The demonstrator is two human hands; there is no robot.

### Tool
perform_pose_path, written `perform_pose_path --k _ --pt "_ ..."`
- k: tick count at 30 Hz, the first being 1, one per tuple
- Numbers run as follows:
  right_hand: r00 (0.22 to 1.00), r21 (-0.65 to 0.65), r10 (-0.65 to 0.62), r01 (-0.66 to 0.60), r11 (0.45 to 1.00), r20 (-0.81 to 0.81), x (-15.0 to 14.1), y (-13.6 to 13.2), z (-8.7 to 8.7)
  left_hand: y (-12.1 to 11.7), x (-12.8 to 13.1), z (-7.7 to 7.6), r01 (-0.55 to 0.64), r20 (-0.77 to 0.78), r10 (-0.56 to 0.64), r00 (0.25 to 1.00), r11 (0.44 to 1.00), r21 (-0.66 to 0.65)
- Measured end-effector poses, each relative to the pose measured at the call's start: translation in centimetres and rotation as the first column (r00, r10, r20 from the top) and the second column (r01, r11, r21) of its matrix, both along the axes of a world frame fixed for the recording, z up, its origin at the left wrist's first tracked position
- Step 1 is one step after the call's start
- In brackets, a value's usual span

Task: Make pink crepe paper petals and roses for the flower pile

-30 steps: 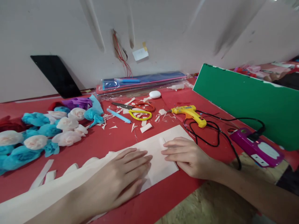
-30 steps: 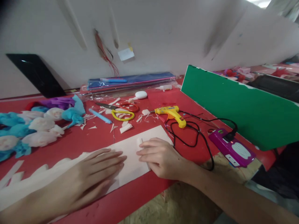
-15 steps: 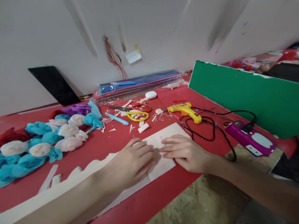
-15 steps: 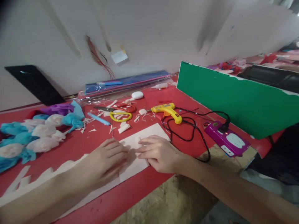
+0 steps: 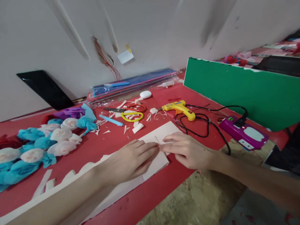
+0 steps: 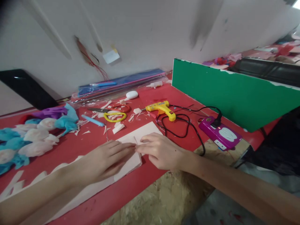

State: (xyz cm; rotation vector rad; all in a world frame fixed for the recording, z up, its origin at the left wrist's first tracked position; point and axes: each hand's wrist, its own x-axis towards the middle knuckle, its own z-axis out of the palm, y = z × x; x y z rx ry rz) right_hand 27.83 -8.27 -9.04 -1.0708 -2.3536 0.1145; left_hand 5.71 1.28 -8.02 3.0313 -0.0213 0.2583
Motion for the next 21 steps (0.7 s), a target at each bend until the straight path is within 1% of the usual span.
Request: perform_pose_path --k 3,7,11,13,15,18,21 --pt "1.000 0.008 -0.004 0.003 1.000 0.017 0.2 -0.1 0.2 0.1 0.1 0.1 0.007 -0.020 -0.006 1.000 1.000 0.018" --pt "0.998 0.031 0.029 -0.030 0.999 0.047 0.4 -0.1 0.4 0.1 0.1 0.2 0.001 -0.073 0.000 0.997 1.000 0.009" --pt "0.984 0.036 0.068 -0.075 0.997 0.164 0.7 -0.2 0.8 0.3 0.1 0.2 0.006 -0.085 -0.006 0.996 1.000 -0.008" --pt "0.971 0.002 0.083 -0.085 0.996 0.224 1.0 -0.3 1.2 0.4 0.1 0.1 0.000 -0.088 -0.002 0.996 1.000 -0.014" --pt "0.965 -0.073 0.104 -0.089 0.993 0.242 1.4 -0.5 1.5 0.4 0.1 0.1 -0.001 -0.090 -0.001 0.996 1.000 -0.023" --pt "0.963 -0.179 0.142 -0.101 0.979 0.230 1.8 -1.3 2.0 0.4 0.2 0.2 0.003 -0.081 -0.005 0.997 1.000 -0.030" --pt "0.968 -0.233 0.133 -0.082 0.969 0.212 1.8 -2.5 2.7 0.4 0.2 0.1 0.004 -0.079 -0.006 0.997 0.999 -0.032"
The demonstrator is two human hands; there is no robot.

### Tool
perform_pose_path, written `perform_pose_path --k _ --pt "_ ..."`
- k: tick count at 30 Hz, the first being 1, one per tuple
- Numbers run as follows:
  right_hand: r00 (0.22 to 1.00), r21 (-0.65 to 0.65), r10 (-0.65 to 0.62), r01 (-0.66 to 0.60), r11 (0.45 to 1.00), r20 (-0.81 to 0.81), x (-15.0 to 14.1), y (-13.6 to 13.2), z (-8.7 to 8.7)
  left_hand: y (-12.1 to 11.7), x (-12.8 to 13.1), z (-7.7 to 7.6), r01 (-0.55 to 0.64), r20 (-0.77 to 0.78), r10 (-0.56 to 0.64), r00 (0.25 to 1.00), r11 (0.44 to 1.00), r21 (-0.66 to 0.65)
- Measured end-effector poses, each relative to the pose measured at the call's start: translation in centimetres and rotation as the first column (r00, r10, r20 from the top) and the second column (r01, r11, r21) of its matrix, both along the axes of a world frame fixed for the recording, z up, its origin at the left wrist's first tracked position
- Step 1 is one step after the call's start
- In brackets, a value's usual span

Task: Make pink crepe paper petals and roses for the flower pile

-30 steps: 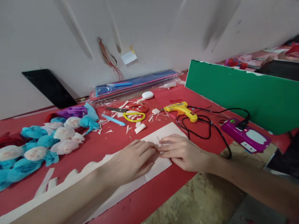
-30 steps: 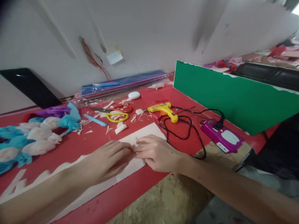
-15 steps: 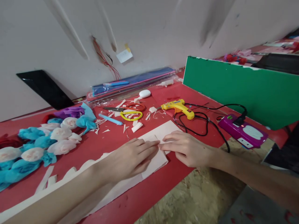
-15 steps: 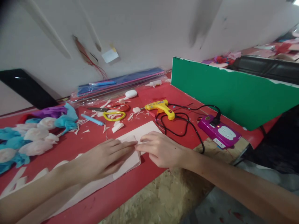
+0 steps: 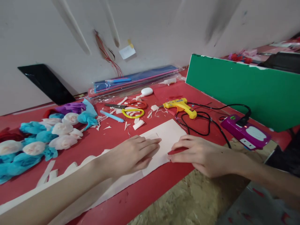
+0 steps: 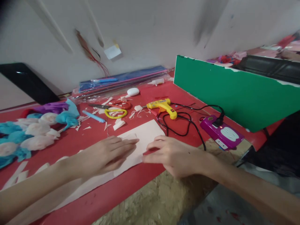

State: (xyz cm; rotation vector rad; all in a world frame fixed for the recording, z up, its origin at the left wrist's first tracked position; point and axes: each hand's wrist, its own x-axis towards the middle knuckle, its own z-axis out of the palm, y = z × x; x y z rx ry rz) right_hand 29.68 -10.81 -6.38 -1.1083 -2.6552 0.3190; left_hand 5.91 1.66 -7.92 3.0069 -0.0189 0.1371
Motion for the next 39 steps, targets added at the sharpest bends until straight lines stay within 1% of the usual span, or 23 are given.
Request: perform_pose_path --k 3,5,7,8,11,13,15,17,22,26,30,33,36,39 --pt "0.999 -0.067 -0.037 0.034 0.997 -0.040 -0.3 -1.1 0.8 0.1 0.0 -0.1 -0.002 -0.001 0.002 1.000 1.000 -0.001" --pt "0.994 -0.070 -0.041 0.034 0.997 -0.099 -0.6 -1.5 1.0 0.2 0.1 -0.1 0.008 -0.002 -0.008 1.000 1.000 0.004" --pt "0.984 -0.014 -0.046 0.044 0.999 -0.169 -0.9 -1.3 0.7 0.2 0.4 0.2 0.035 -0.022 -0.034 0.999 0.999 0.016" --pt "0.977 0.024 -0.062 0.069 0.997 -0.205 -1.0 -1.1 0.4 0.2 0.5 0.4 0.050 -0.041 -0.048 0.998 0.998 0.028" --pt "0.940 0.136 -0.152 0.200 0.970 -0.304 -1.5 -0.2 -0.9 0.0 0.9 1.2 0.095 -0.138 -0.083 0.987 0.992 0.088" --pt "0.915 0.181 -0.196 0.272 0.945 -0.352 -1.9 0.4 -1.8 -0.2 1.1 1.7 0.123 -0.178 -0.097 0.979 0.983 0.138" --pt "0.908 0.208 -0.210 0.298 0.931 -0.362 -2.3 0.7 -2.4 -0.5 1.2 2.0 0.139 -0.175 -0.107 0.979 0.973 0.184" --pt "0.921 0.235 -0.204 0.290 0.928 -0.331 -2.5 0.7 -2.7 -0.8 1.2 2.1 0.143 -0.159 -0.109 0.981 0.964 0.225" --pt "0.955 0.315 -0.159 0.235 0.920 -0.249 -2.7 0.5 -2.6 -1.4 1.3 2.3 0.154 -0.167 -0.108 0.980 0.943 0.297" --pt "0.963 0.320 -0.147 0.217 0.922 -0.228 -2.8 0.5 -2.7 -1.5 1.0 2.0 0.157 -0.191 -0.105 0.976 0.947 0.282" --pt "0.963 0.300 -0.150 0.214 0.929 -0.224 -2.8 0.6 -2.9 -1.2 0.2 0.9 0.110 -0.133 -0.076 0.988 0.957 0.269" --pt "0.962 0.298 -0.148 0.214 0.930 -0.229 -2.7 0.6 -3.0 -0.9 -0.2 0.0 0.117 -0.103 -0.096 0.990 0.969 0.217" --pt "0.961 0.284 -0.151 0.215 0.934 -0.233 -2.7 0.5 -2.9 -0.6 -0.2 -0.1 0.128 -0.099 -0.115 0.988 0.982 0.138" --pt "0.960 0.269 -0.150 0.213 0.939 -0.235 -2.7 0.5 -2.9 -0.4 0.0 0.2 0.089 -0.088 -0.080 0.993 0.992 0.093"
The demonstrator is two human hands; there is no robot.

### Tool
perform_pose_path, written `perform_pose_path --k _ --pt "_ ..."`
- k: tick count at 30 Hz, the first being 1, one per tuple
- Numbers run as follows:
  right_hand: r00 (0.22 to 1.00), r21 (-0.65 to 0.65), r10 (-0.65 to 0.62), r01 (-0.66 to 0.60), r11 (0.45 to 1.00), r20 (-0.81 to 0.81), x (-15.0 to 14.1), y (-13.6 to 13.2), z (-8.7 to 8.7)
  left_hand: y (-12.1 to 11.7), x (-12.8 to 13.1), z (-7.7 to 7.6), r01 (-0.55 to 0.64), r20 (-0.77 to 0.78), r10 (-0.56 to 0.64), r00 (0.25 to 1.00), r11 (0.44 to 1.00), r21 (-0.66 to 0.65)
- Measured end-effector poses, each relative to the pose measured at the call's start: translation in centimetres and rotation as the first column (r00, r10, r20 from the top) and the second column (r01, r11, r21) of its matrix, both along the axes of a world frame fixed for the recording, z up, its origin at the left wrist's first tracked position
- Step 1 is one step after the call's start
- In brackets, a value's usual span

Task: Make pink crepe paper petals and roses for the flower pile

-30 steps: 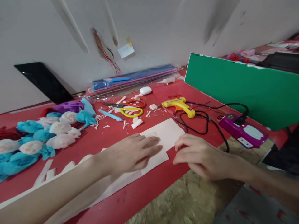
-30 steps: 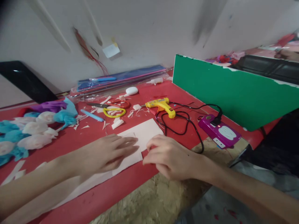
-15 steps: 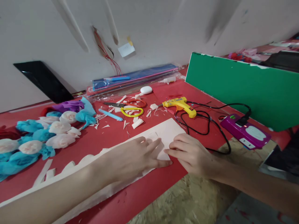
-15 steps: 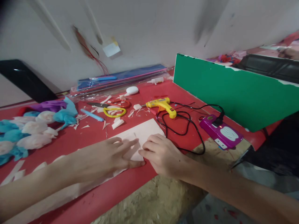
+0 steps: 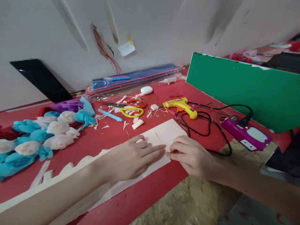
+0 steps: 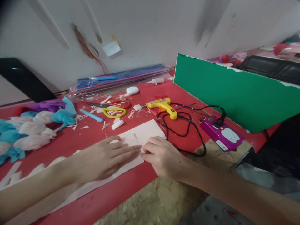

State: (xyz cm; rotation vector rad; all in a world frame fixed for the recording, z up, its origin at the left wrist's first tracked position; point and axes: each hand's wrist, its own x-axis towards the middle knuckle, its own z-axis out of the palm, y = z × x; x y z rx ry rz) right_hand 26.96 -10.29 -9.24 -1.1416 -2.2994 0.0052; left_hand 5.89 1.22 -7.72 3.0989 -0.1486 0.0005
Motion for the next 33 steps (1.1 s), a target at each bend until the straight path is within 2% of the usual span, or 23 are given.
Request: perform_pose_path --k 4,9,14,17,21,25,28,33 --pt "1.000 -0.016 0.010 -0.010 1.000 -0.011 0.0 0.1 0.0 0.3 0.1 0.1 -0.085 0.010 0.085 0.996 0.996 -0.008" --pt "1.000 -0.021 0.006 -0.007 1.000 -0.015 0.0 0.1 -0.1 0.8 0.2 -0.2 -0.144 0.050 0.143 0.988 0.990 0.001" --pt "1.000 -0.026 0.012 -0.013 1.000 -0.017 0.0 0.1 -0.1 1.1 0.3 -0.2 -0.190 0.017 0.191 0.982 0.982 -0.005" --pt "1.000 -0.026 0.016 -0.016 1.000 -0.019 -0.1 0.1 -0.1 1.3 0.2 0.1 -0.198 0.021 0.197 0.980 0.979 0.047" --pt "1.000 -0.028 0.007 -0.008 1.000 -0.019 -0.1 0.1 -0.1 0.8 0.1 0.3 -0.180 0.116 0.167 0.979 0.977 0.117" --pt "1.000 -0.033 0.008 -0.009 0.999 -0.028 0.0 0.1 -0.1 -0.5 0.3 -0.1 -0.059 0.125 0.052 0.991 0.997 0.050" --pt "0.999 -0.031 0.014 -0.015 0.999 -0.030 0.0 0.1 -0.1 -0.9 0.5 -0.7 -0.084 0.048 0.084 0.995 0.996 -0.015" --pt "1.000 -0.035 0.016 -0.016 0.999 -0.021 0.0 0.2 0.0 0.2 0.8 -1.0 -0.150 -0.066 0.144 0.987 0.985 -0.090"
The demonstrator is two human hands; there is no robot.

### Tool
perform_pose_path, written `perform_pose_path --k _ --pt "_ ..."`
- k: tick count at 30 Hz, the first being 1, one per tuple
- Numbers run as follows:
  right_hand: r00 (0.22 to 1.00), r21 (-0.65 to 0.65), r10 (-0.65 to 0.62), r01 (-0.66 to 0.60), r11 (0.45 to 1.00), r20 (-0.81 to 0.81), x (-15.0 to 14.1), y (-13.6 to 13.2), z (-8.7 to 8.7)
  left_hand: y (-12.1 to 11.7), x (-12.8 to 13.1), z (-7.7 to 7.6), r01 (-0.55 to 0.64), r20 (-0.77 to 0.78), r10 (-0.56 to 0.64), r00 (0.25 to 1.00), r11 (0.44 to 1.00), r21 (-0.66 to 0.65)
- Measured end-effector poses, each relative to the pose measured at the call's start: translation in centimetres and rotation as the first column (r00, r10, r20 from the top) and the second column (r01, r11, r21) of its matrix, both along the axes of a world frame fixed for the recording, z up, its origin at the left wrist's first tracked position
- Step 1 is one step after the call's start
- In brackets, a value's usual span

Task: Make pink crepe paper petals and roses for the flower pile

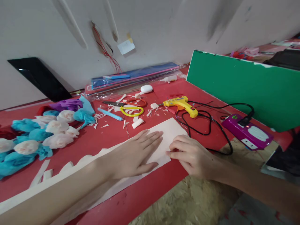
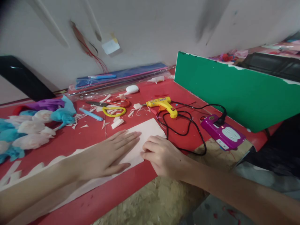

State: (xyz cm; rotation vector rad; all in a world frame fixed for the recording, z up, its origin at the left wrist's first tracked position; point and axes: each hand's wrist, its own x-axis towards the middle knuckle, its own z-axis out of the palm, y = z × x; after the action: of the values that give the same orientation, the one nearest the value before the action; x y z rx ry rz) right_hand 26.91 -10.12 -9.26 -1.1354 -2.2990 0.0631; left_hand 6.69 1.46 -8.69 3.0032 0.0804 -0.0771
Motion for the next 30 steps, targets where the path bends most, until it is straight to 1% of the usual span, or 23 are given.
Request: perform_pose_path --k 3,5,9,12,14,16,17,22,26,28,30 --pt "1.000 -0.014 -0.002 0.002 1.000 -0.009 -0.04 -0.02 0.03 0.57 0.22 -0.03 -0.029 -0.006 0.029 1.000 0.999 -0.016" --pt "1.000 -0.013 0.003 -0.004 1.000 -0.013 -0.05 -0.06 0.03 0.66 0.34 -0.10 -0.037 -0.009 0.037 0.999 0.999 -0.004" --pt "1.000 -0.005 0.006 -0.007 1.000 -0.010 -0.01 -0.10 0.04 0.45 0.36 -0.17 -0.066 -0.017 0.067 0.998 0.996 0.056" --pt "1.000 -0.018 0.003 -0.004 1.000 -0.010 0.02 -0.03 0.02 0.31 0.24 0.03 -0.092 0.018 0.091 0.996 0.990 0.108" --pt "1.000 -0.022 0.003 -0.003 1.000 -0.010 0.02 0.02 -0.02 0.24 0.13 0.20 -0.047 0.049 0.042 0.998 0.994 0.100" --pt "1.000 -0.018 0.005 -0.005 1.000 -0.014 0.02 0.05 -0.07 0.20 0.01 0.26 0.018 0.045 -0.020 0.999 0.998 0.055" --pt "1.000 -0.014 0.006 -0.007 1.000 -0.015 0.01 0.06 -0.09 0.19 -0.04 0.22 0.029 0.031 -0.030 0.999 0.999 0.030" --pt "1.000 -0.019 0.003 -0.004 1.000 -0.014 -0.01 0.06 -0.01 0.27 -0.07 -0.28 -0.042 -0.015 0.042 0.999 0.999 -0.035" --pt "1.000 0.001 0.005 -0.005 1.000 -0.019 0.01 -0.17 0.26 0.26 0.11 -0.17 0.011 -0.004 -0.011 1.000 0.999 -0.031" --pt "0.999 0.023 -0.027 0.028 0.999 -0.046 0.05 -0.29 0.28 0.19 0.16 -0.02 0.039 0.007 -0.039 0.999 0.999 -0.014" --pt "0.992 0.042 -0.088 0.092 0.995 -0.092 0.11 -0.32 0.17 0.12 0.15 0.10 0.057 0.019 -0.057 0.998 0.998 0.001"
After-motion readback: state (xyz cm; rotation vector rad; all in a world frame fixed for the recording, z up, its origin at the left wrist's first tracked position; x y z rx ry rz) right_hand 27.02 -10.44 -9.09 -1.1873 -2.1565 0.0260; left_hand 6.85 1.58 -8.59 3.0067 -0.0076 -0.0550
